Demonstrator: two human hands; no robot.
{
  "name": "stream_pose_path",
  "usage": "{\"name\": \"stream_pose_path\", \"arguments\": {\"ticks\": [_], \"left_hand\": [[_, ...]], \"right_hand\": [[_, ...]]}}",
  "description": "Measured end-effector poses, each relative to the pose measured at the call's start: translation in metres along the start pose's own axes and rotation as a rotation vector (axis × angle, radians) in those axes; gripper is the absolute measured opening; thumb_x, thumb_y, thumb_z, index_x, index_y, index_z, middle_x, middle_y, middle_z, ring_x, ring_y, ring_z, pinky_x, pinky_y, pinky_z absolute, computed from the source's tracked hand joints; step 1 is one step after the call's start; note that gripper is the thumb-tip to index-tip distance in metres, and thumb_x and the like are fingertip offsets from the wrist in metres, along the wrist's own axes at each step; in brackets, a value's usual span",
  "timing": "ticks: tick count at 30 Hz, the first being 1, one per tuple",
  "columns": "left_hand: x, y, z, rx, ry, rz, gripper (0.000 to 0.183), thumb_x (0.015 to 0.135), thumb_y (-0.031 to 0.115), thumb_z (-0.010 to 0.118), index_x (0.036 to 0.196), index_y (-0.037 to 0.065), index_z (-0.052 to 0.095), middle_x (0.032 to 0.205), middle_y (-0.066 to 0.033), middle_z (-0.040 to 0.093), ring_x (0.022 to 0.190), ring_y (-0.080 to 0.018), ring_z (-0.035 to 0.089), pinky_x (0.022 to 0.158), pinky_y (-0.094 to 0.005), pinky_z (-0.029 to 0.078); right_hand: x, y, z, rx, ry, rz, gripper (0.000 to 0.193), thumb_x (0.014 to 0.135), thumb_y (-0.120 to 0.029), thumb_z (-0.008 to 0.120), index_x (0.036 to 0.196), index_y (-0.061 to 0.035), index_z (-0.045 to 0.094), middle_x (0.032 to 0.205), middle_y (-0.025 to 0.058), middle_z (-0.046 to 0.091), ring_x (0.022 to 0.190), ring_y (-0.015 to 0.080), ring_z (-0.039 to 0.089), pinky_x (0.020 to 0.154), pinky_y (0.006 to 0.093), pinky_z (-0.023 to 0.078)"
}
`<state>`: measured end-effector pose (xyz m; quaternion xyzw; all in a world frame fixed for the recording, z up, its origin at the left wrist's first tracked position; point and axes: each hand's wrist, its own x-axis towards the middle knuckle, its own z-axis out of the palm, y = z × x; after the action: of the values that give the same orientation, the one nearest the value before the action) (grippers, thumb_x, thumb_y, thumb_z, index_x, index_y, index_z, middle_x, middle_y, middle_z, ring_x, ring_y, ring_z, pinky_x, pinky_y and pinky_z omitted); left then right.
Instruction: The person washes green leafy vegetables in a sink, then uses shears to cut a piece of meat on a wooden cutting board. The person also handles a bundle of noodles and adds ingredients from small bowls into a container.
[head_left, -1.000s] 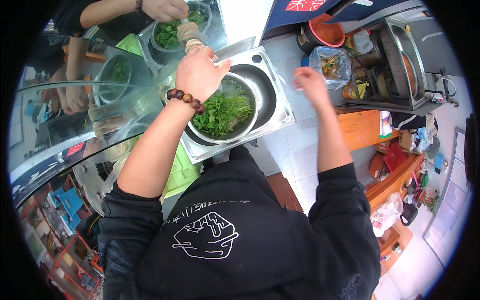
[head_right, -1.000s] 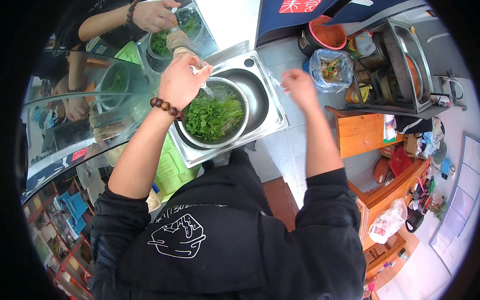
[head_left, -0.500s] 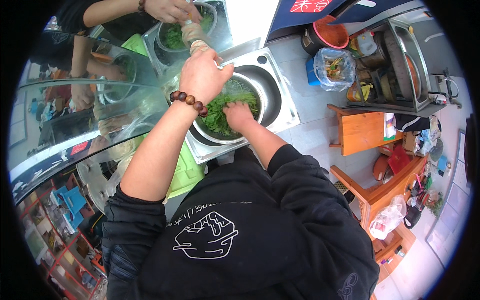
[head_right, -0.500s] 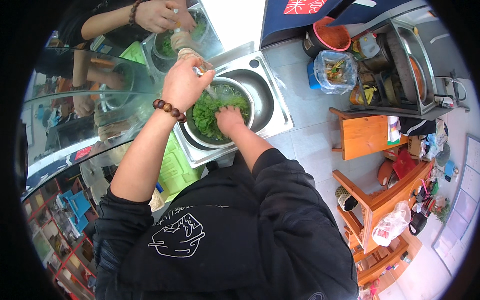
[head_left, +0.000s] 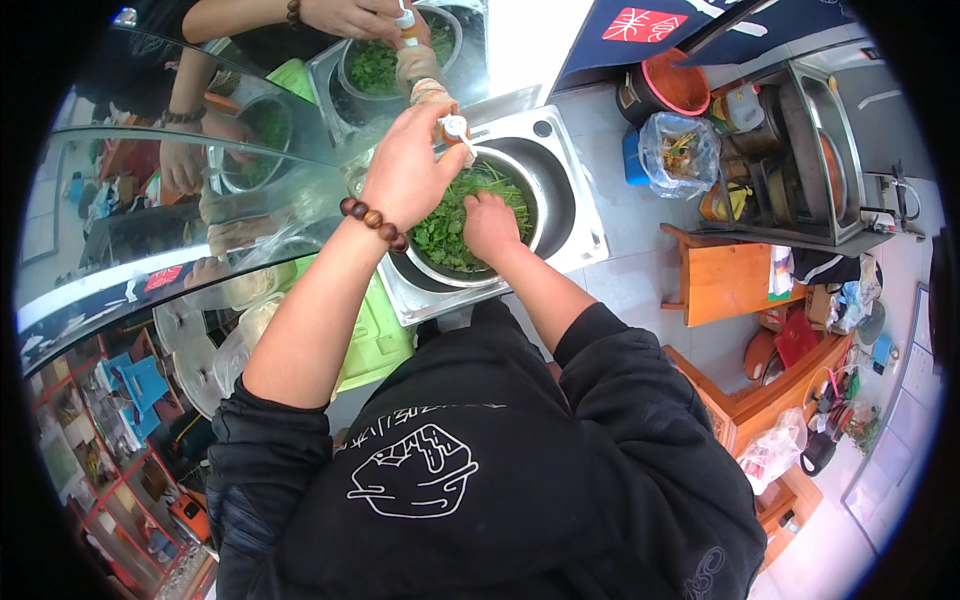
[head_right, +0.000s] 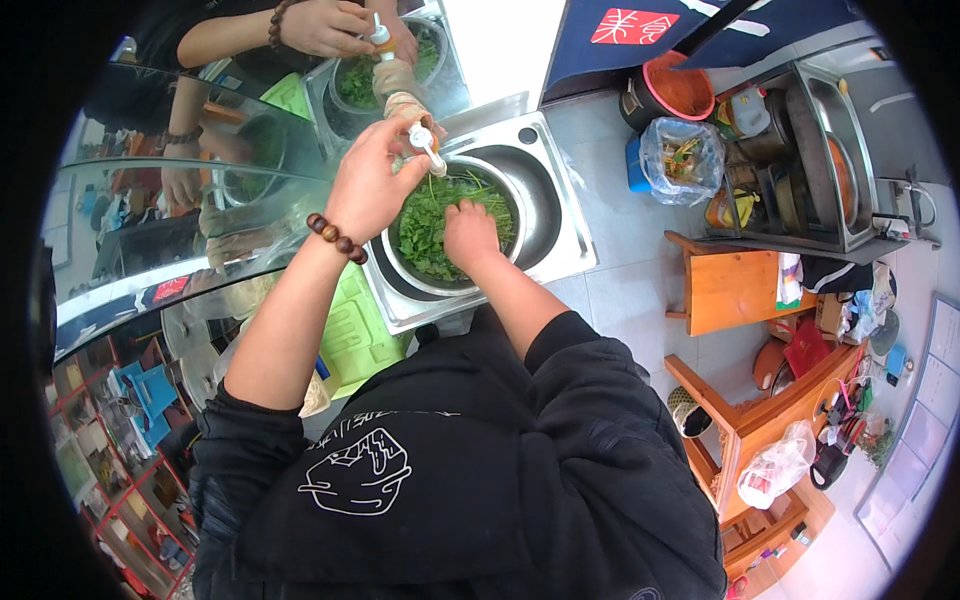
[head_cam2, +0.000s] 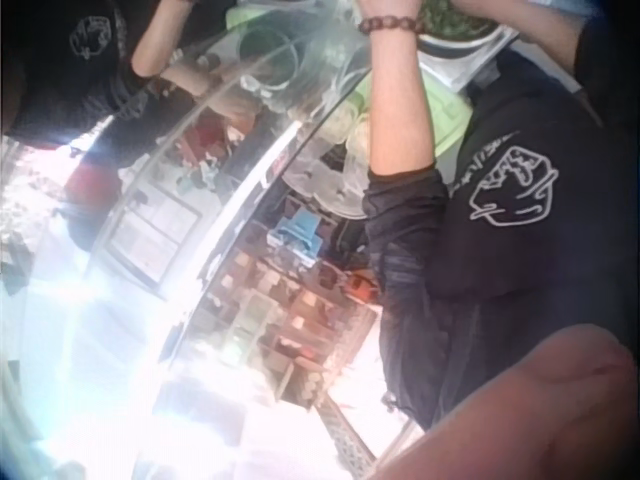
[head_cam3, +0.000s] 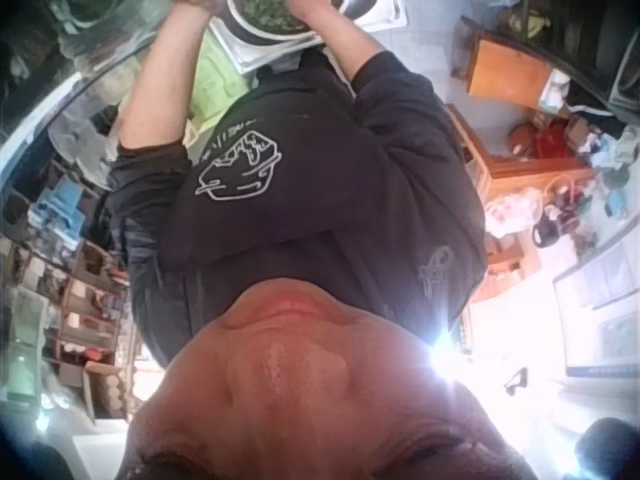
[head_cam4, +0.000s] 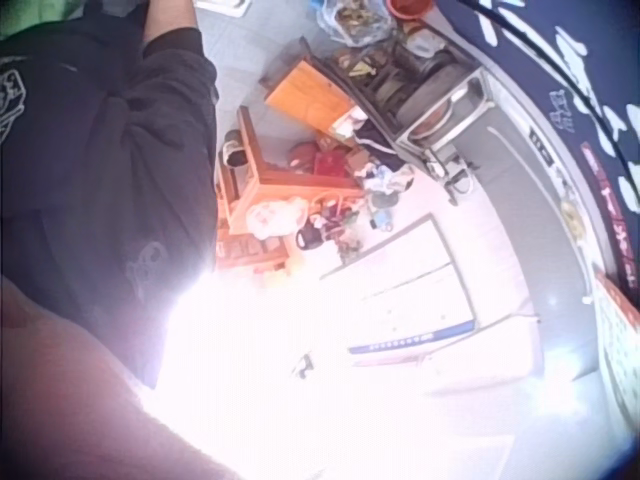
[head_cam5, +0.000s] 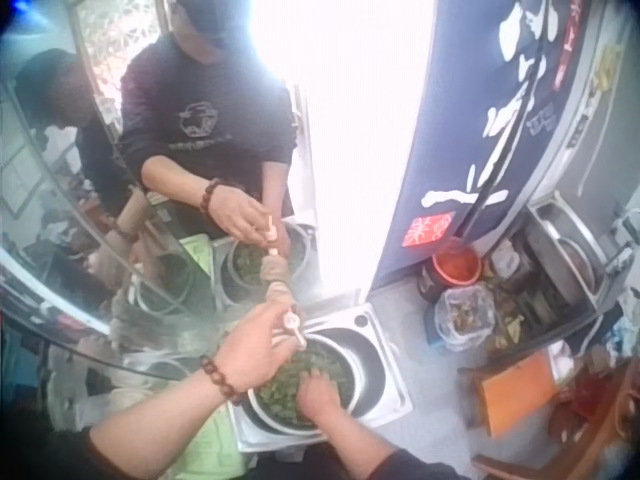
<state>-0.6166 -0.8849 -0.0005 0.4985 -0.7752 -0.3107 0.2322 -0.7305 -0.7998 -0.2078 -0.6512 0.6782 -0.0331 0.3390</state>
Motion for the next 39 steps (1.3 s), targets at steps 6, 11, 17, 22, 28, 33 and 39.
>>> {"name": "stream_pose_path", "arguments": {"ticks": [6,11,17,22,28,33,39], "left_hand": [[-0.059,-0.037,-0.012,0.101,0.027,-0.010,0.045,0.088,0.011,0.076,0.129,0.000,0.062,0.124,-0.0171,0.066,0.102,-0.0297,0.068,0.084,-0.0372,0.057],[-0.148,-0.069,-0.018,-0.075,-0.079,-0.279,0.040,0.087,0.007,0.074,0.124,-0.001,0.063,0.118,-0.0169,0.066,0.097,-0.0271,0.068,0.076,-0.0365,0.057],[-0.259,-0.111,-0.024,-0.044,-0.104,-0.562,0.035,0.090,0.010,0.073,0.121,-0.004,0.066,0.120,-0.0193,0.069,0.094,-0.0267,0.073,0.077,-0.0364,0.059],[-0.323,-0.125,-0.030,-0.037,-0.068,-0.747,0.034,0.089,0.015,0.073,0.117,-0.004,0.068,0.112,-0.0203,0.072,0.091,-0.0287,0.073,0.079,-0.0385,0.058],[-0.364,-0.131,-0.028,-0.081,-0.018,-0.801,0.035,0.089,0.017,0.073,0.117,-0.003,0.069,0.105,-0.0200,0.074,0.088,-0.0284,0.072,0.079,-0.0394,0.057],[-0.386,-0.149,-0.056,-0.062,0.017,-0.769,0.035,0.090,0.020,0.072,0.117,-0.001,0.070,0.098,-0.0180,0.074,0.086,-0.0274,0.072,0.079,-0.0382,0.057],[-0.461,-0.175,-0.093,-0.257,0.081,-0.901,0.034,0.090,0.018,0.072,0.118,-0.001,0.070,0.101,-0.0146,0.076,0.090,-0.0236,0.072,0.082,-0.0352,0.057]], "right_hand": [[-0.008,-0.007,0.038,-0.286,-0.088,-0.263,0.044,0.092,-0.011,0.055,0.135,-0.0135,0.066,0.152,0.0189,0.050,0.138,0.0386,0.049,0.111,0.0509,0.043],[-0.012,-0.033,0.022,-0.218,-0.097,-0.352,0.039,0.091,-0.014,0.059,0.128,-0.0113,0.070,0.142,0.0175,0.057,0.137,0.0371,0.049,0.115,0.0553,0.037],[-0.006,-0.020,0.002,-0.324,-0.230,-0.279,0.027,0.091,-0.013,0.057,0.111,-0.0079,0.074,0.129,0.0155,0.065,0.126,0.0341,0.057,0.105,0.0514,0.046],[0.001,0.017,-0.001,-0.359,-0.062,-0.172,0.025,0.089,-0.009,0.056,0.107,-0.0061,0.074,0.121,0.0165,0.068,0.112,0.0355,0.066,0.098,0.0500,0.051],[0.018,0.008,0.002,-0.101,0.287,-0.221,0.032,0.085,-0.005,0.055,0.111,-0.0051,0.073,0.113,0.0231,0.071,0.106,0.0408,0.069,0.095,0.0499,0.054],[0.021,-0.015,0.007,-0.152,0.207,-0.258,0.034,0.087,-0.007,0.055,0.116,-0.0048,0.073,0.115,0.0241,0.071,0.109,0.0406,0.069,0.096,0.0486,0.055],[-0.018,-0.045,-0.029,-0.213,0.128,-0.151,0.024,0.090,-0.016,0.059,0.101,-0.0034,0.076,0.109,0.0218,0.074,0.099,0.0403,0.072,0.089,0.0476,0.057]]}}
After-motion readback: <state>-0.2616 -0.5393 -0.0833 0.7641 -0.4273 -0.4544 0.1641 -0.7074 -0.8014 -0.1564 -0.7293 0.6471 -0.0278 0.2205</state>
